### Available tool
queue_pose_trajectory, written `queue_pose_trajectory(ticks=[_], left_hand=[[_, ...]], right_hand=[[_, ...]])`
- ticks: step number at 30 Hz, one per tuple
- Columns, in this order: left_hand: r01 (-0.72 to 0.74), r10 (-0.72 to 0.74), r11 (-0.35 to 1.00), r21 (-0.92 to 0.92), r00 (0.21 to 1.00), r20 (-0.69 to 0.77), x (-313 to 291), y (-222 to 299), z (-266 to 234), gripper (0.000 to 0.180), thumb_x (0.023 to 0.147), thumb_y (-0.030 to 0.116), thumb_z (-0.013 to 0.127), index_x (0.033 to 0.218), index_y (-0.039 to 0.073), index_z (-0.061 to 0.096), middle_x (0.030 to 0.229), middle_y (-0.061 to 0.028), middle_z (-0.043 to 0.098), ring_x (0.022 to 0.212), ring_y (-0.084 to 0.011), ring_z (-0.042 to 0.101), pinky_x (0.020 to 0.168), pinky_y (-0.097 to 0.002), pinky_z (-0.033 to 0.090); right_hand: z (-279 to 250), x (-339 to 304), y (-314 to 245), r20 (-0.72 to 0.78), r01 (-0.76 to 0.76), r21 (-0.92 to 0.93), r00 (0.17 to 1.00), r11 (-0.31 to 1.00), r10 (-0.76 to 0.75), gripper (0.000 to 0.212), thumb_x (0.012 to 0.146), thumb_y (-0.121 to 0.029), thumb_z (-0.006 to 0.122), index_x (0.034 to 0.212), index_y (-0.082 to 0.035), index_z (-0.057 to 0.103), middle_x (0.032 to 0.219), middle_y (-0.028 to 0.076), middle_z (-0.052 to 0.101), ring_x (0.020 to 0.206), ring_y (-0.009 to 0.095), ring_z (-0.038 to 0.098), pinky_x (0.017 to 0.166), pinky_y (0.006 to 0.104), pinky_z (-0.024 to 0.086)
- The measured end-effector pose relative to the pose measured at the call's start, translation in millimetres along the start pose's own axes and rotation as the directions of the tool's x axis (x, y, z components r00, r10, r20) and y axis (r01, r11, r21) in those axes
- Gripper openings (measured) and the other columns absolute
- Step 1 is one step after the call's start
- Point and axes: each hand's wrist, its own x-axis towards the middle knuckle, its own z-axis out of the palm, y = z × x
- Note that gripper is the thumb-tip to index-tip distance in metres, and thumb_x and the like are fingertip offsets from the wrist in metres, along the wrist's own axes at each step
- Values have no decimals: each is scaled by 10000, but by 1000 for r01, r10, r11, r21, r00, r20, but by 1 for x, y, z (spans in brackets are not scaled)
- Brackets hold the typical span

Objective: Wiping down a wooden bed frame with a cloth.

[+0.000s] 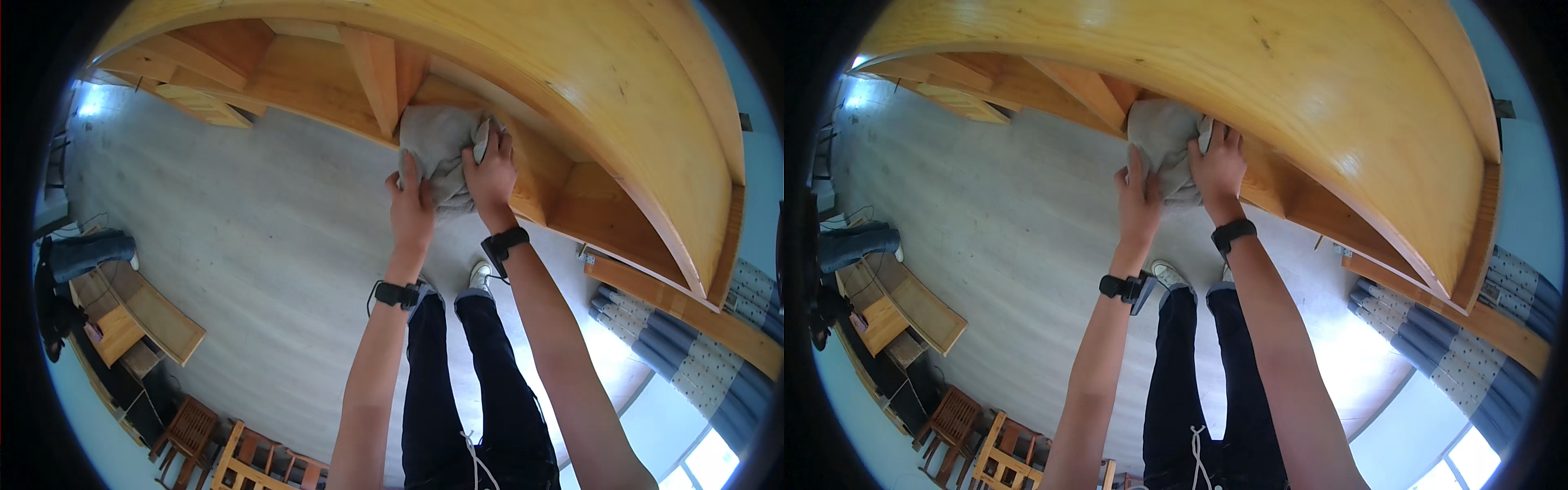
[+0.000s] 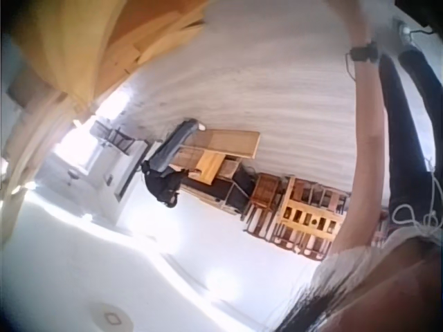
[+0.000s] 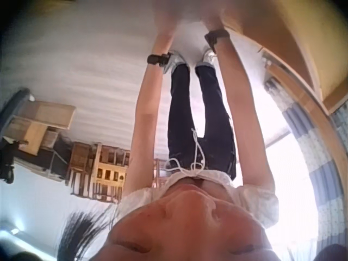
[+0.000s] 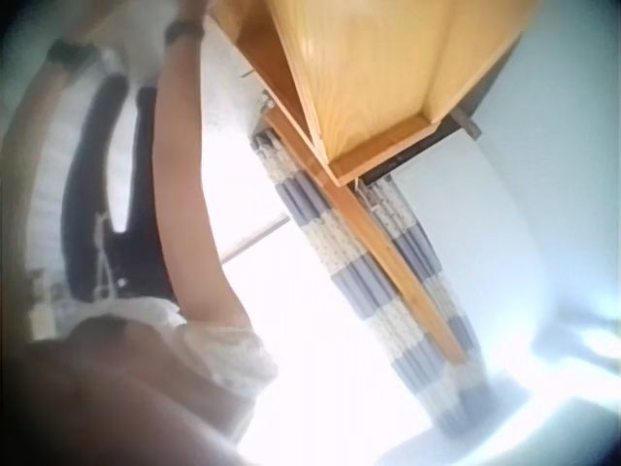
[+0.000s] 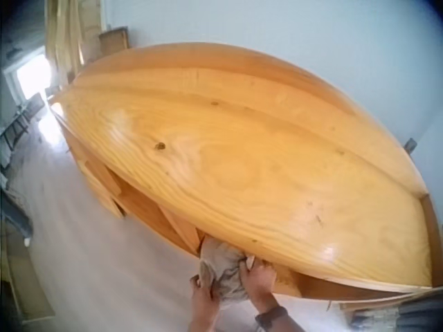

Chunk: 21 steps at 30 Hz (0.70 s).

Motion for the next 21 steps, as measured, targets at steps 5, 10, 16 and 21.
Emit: queue_pose_trajectory(ticks=[5, 10, 16, 21], left_hand=[[-24, 42, 983, -184, 995, 92, -29, -31, -4, 500, 851, 88, 444, 1330, 51, 303, 1031, -287, 495, 860, -437, 533, 751, -408, 439], [41, -2, 978, -205, 983, 186, -59, -48, -2, 502, 840, 61, 428, 1323, 16, 295, 930, -285, 565, 933, -419, 529, 801, -385, 426], [104, -14, 954, -282, 953, 303, -80, -40, 5, 517, 844, 83, 450, 1328, 16, 282, 1076, -287, 515, 1002, -422, 496, 843, -378, 407], [-19, 83, 954, -300, 975, 204, -47, -4, 10, 516, 853, 148, 477, 1334, 101, 296, 1017, -248, 531, 928, -426, 508, 802, -414, 419]], right_hand=[[-15, -39, 5, 144, 39, 49, 989, 998, -46, 583, 681, -200, 632, 1221, -85, 446, 1081, 163, 456, 1010, 328, 484, 763, 405, 480], [-26, -80, 13, 228, 20, 32, 973, 999, -27, 590, 674, -184, 644, 1227, -119, 449, 1048, 141, 459, 987, 313, 491, 754, 396, 481], [-63, -81, 13, 303, 65, 8, 951, 998, -65, 576, 679, -173, 635, 1221, -105, 450, 1060, 152, 463, 989, 319, 501, 742, 409, 483], [-76, -27, 24, 140, 97, -4, 986, 995, -95, 557, 714, -194, 610, 1217, -40, 426, 1142, 203, 453, 1040, 368, 475, 765, 438, 468]])
